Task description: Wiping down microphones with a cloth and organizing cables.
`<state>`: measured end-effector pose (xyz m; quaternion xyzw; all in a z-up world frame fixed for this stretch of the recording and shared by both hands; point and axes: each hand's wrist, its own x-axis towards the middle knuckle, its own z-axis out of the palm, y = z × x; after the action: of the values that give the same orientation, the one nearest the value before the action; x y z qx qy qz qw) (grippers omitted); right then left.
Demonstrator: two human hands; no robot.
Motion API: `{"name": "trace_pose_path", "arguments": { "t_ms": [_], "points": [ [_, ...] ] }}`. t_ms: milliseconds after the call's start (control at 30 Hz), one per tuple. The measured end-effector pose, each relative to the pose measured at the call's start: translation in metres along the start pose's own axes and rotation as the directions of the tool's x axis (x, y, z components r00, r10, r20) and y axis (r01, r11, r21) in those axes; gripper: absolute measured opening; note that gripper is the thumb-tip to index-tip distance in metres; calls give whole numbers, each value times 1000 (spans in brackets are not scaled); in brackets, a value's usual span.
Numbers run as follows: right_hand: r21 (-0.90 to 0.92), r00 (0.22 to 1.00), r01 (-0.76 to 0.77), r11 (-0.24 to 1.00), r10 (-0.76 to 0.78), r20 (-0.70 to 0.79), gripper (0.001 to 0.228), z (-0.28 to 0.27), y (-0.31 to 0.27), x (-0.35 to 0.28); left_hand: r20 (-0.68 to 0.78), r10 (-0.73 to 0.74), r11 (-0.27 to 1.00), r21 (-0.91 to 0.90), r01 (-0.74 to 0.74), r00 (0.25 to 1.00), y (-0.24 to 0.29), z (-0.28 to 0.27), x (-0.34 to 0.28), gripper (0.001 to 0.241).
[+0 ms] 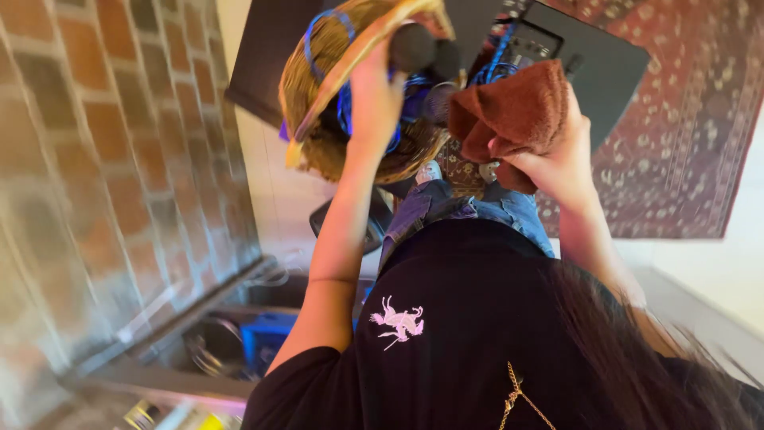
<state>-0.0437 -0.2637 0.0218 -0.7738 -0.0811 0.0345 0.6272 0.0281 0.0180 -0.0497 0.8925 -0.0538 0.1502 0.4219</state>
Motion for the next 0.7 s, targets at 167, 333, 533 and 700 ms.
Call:
{"name": "trace_pose_path", "arguments": {
  "t_ms": [167, 333, 533, 700],
  "points": [
    [75, 992, 2, 997, 7, -123, 80, 6, 4, -16, 110, -12, 999, 52, 6, 994, -17, 0, 10, 56],
    [144, 988, -46, 988, 66, -138, 80, 13, -3, -25, 170, -74, 995, 85, 60, 983, -9, -7, 13, 53],
    [88, 996, -10, 996, 18, -84, 78, 20, -10, -29, 155, 7, 999, -39, -1, 988, 7, -16, 0, 90],
    [134, 997, -62, 989, 68, -36, 82, 26, -11, -34, 360, -106, 980, 197, 36, 927, 64, -58, -27, 91]
  ]
}}
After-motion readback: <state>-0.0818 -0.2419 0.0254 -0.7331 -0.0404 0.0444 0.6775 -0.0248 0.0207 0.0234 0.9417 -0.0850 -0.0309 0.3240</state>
